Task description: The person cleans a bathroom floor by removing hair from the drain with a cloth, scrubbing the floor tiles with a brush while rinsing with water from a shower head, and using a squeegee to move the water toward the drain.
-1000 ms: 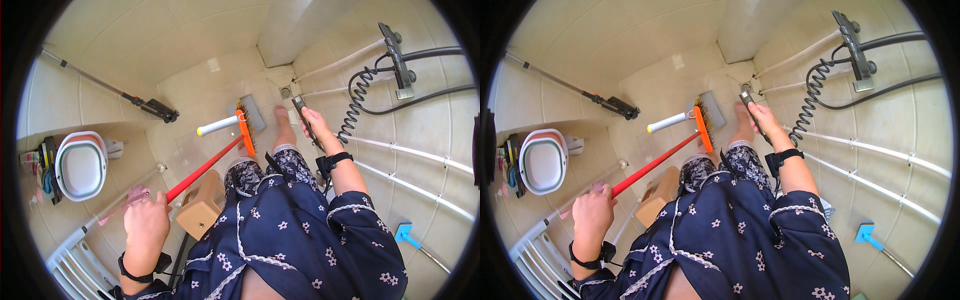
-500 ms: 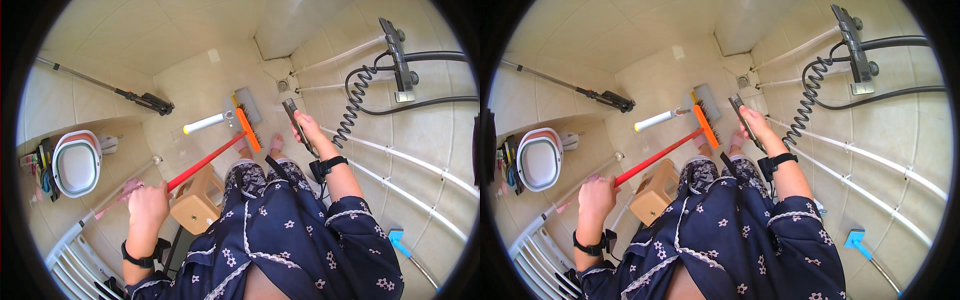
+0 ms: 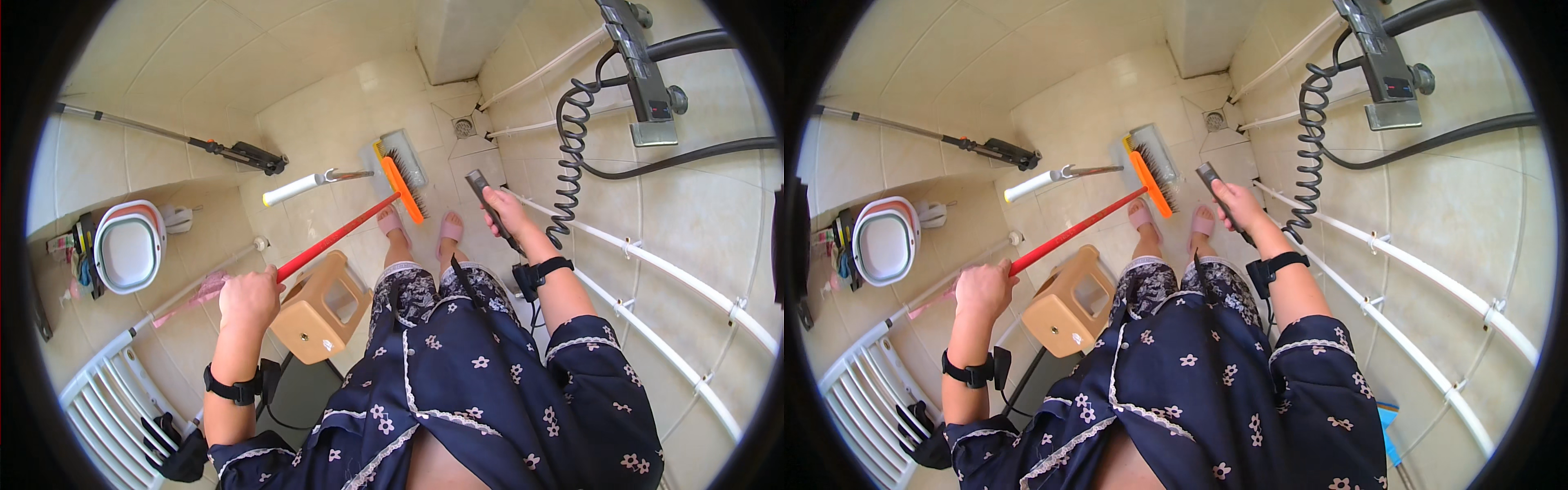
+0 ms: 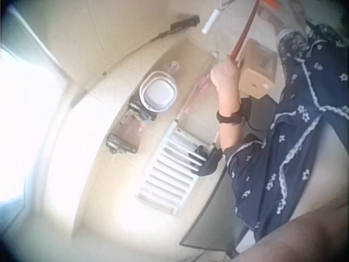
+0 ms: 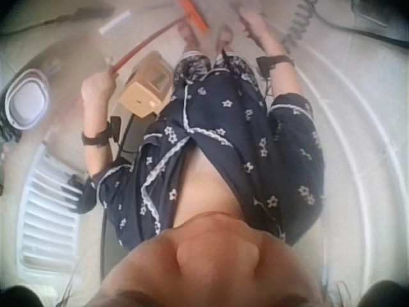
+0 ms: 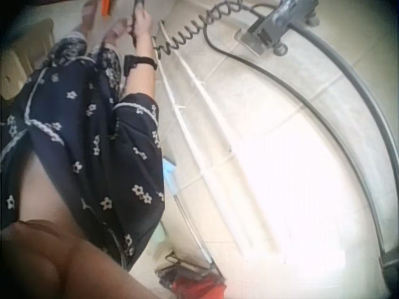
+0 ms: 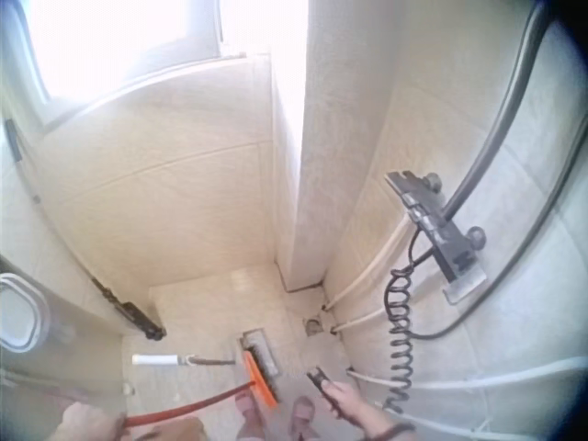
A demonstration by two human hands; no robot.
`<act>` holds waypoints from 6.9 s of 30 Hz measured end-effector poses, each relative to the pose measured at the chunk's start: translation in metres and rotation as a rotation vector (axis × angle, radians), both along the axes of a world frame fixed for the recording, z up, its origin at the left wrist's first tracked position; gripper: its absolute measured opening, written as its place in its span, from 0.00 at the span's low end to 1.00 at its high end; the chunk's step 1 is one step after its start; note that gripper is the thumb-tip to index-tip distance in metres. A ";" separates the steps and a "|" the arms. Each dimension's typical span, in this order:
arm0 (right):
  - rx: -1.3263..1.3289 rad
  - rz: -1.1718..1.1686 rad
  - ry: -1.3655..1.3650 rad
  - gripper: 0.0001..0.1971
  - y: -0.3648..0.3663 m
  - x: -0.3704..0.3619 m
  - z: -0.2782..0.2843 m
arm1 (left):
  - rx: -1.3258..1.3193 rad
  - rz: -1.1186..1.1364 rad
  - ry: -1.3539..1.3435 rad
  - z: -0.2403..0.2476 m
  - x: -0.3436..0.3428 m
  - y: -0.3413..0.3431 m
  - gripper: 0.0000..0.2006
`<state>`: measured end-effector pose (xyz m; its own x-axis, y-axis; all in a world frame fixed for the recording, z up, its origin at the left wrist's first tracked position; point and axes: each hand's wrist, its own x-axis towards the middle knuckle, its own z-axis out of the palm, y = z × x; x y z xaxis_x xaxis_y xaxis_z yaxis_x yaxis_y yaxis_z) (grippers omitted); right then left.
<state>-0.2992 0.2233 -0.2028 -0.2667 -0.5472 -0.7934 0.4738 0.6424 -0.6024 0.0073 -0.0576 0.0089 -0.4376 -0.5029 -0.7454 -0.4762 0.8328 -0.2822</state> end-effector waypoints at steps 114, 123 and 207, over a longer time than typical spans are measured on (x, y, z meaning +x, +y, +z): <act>-0.248 0.801 1.087 0.27 -0.023 0.100 0.144 | 0.003 0.135 0.221 -0.008 0.174 0.071 0.11; -0.669 -0.088 0.936 0.17 -0.105 -0.090 0.287 | -0.021 0.183 0.158 0.010 0.144 0.085 0.13; 0.219 -1.461 -0.779 0.05 0.142 0.266 0.027 | 0.150 -0.221 0.464 -0.121 -0.002 -0.146 0.11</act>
<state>-0.0330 0.3648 -0.1753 0.0501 -0.0794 -0.9956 0.8335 -0.5459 0.0855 0.0056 -0.2031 -0.1118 -0.8219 -0.2641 -0.5047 -0.3312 0.9424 0.0462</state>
